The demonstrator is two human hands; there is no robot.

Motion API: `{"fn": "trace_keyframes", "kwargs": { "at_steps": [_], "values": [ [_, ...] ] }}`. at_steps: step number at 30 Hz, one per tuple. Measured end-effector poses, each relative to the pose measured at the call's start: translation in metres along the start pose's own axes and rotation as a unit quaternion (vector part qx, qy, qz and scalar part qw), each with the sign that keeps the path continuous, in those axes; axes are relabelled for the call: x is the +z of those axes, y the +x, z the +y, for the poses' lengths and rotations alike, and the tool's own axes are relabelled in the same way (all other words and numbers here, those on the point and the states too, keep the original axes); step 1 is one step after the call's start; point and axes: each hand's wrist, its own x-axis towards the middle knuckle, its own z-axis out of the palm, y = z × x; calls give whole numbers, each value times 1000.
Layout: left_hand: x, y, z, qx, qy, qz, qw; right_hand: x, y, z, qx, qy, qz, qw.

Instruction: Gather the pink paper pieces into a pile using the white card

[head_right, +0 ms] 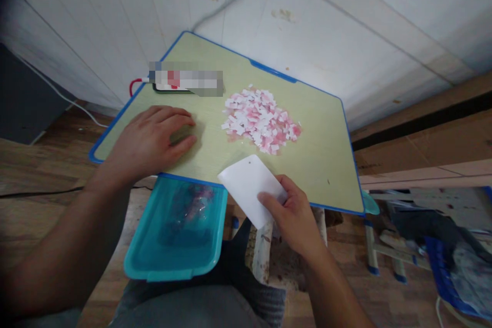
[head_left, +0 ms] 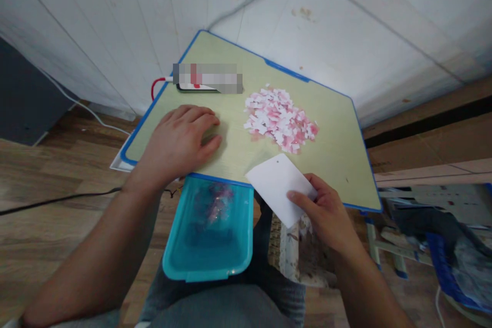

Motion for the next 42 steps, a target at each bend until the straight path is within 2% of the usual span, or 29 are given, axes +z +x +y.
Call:
{"fn": "trace_keyframes", "kwargs": {
  "at_steps": [7,10,14,20,24,27,32,36,42],
  "values": [
    [0,2,-1,8,-4,11,1000,-21,-5,12,10,-6,1,1000],
    [0,2,-2,5,-8,16,1000,-40,-3,16,8,5,20,1000],
    [0,4,-1,2,-5,12,1000,-76,10,24,-9,-5,85,996],
    [-2,6,1,-1,1,4,1000,-129,58,43,-75,-87,187,976],
    [-3,8,1,2,11,-3,1000,-162,107,47,-62,-100,231,966],
    [-2,9,0,1,14,-6,1000,-180,140,45,-69,-45,218,972],
    [-3,10,1,4,21,-7,1000,-194,173,39,-59,-44,180,981],
    [-5,10,4,5,22,-7,1000,-199,176,36,-42,-29,128,990],
    [-7,11,7,8,15,-1,1000,-208,159,36,-55,-25,50,997]
  ]
}}
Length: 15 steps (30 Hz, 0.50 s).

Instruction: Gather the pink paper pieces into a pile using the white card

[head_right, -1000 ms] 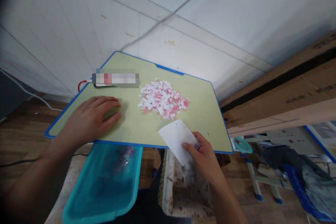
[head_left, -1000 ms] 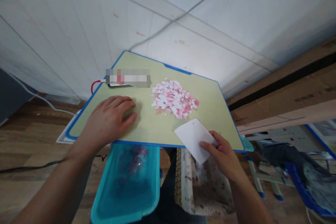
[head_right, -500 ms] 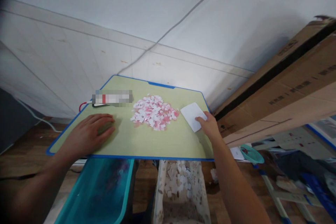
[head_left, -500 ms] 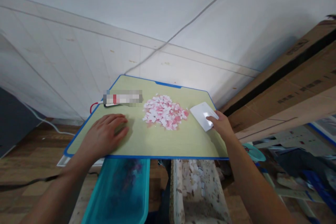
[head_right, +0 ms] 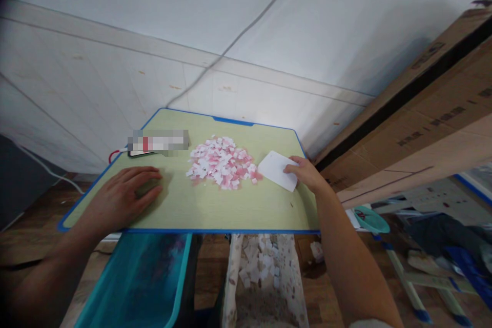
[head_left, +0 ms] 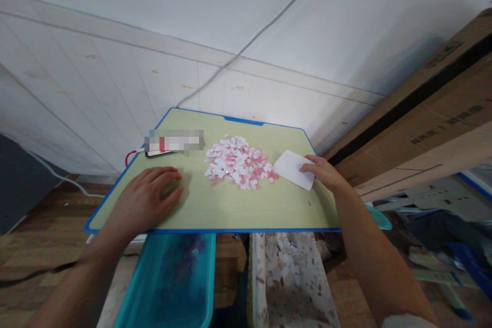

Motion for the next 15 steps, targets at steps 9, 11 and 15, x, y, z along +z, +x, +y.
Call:
{"fn": "trace_keyframes", "kwargs": {
  "at_steps": [9,11,15],
  "values": [
    [3,1,-2,-12,-6,-5,1000,-7,-26,-4,3,-28,-26,999],
    [2,0,-1,-11,-8,-5,1000,-10,-31,-2,15,-29,-33,999],
    [2,0,0,-12,-16,-3,1000,-13,-37,5,10,-38,8,999]
  ]
}}
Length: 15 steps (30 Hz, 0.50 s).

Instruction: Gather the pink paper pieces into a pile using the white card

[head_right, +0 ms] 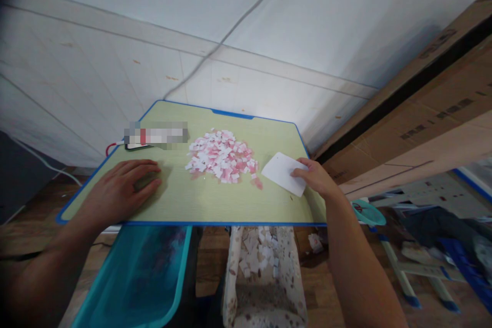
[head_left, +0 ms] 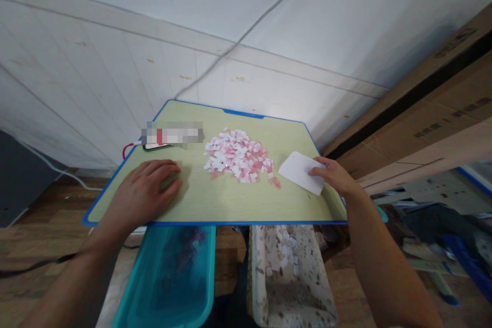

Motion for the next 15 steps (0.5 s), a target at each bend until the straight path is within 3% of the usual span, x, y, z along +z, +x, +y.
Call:
{"fn": "trace_keyframes", "kwargs": {
  "at_steps": [9,15],
  "values": [
    [1,0,0,-3,-2,2,1000,10,-33,-9,22,10,-52,998],
    [1,0,1,-3,-5,8,1000,16,-45,4,0,1,0,1000]
  ]
}}
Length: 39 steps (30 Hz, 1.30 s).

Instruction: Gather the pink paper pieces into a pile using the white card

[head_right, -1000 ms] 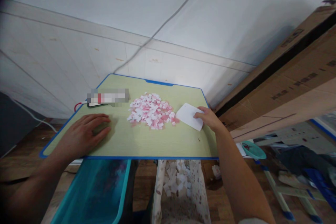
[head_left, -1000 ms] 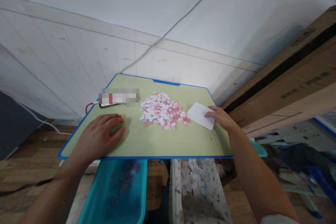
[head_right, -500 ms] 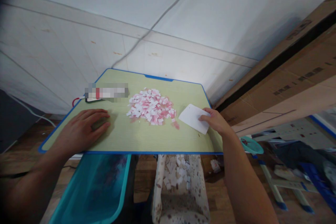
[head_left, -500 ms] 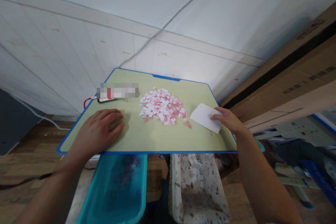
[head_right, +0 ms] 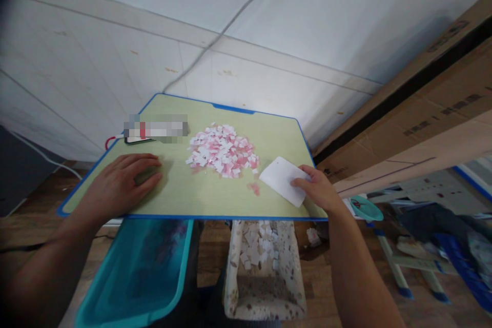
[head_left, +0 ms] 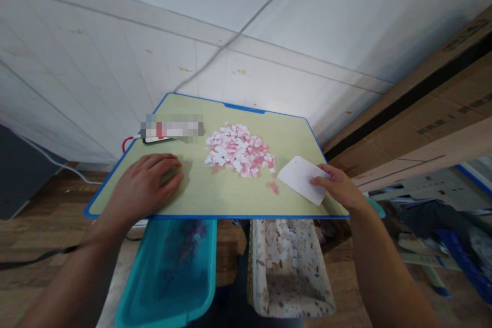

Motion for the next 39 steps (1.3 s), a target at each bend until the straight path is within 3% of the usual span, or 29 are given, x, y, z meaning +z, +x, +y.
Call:
{"fn": "trace_keyframes", "kwargs": {
  "at_steps": [4,10,14,21,25,32,39],
  "values": [
    [-1,0,0,-2,6,-4,1000,11,-11,9,15,11,46,999],
    [-1,-1,0,-4,1,-6,1000,17,-26,3,-2,-4,28,1000],
    [1,-1,-3,-1,3,-7,1000,18,-21,2,-25,-17,40,999],
    [6,-1,-8,9,11,10,1000,19,-19,5,-38,-15,1,999],
    [5,-1,-8,10,11,14,1000,21,-30,3,-33,-27,48,998],
    [7,-2,-10,15,6,18,1000,44,-54,1,31,-26,103,994],
    [6,-4,-10,14,13,9,1000,65,-59,-15,28,-50,83,995]
  ]
}}
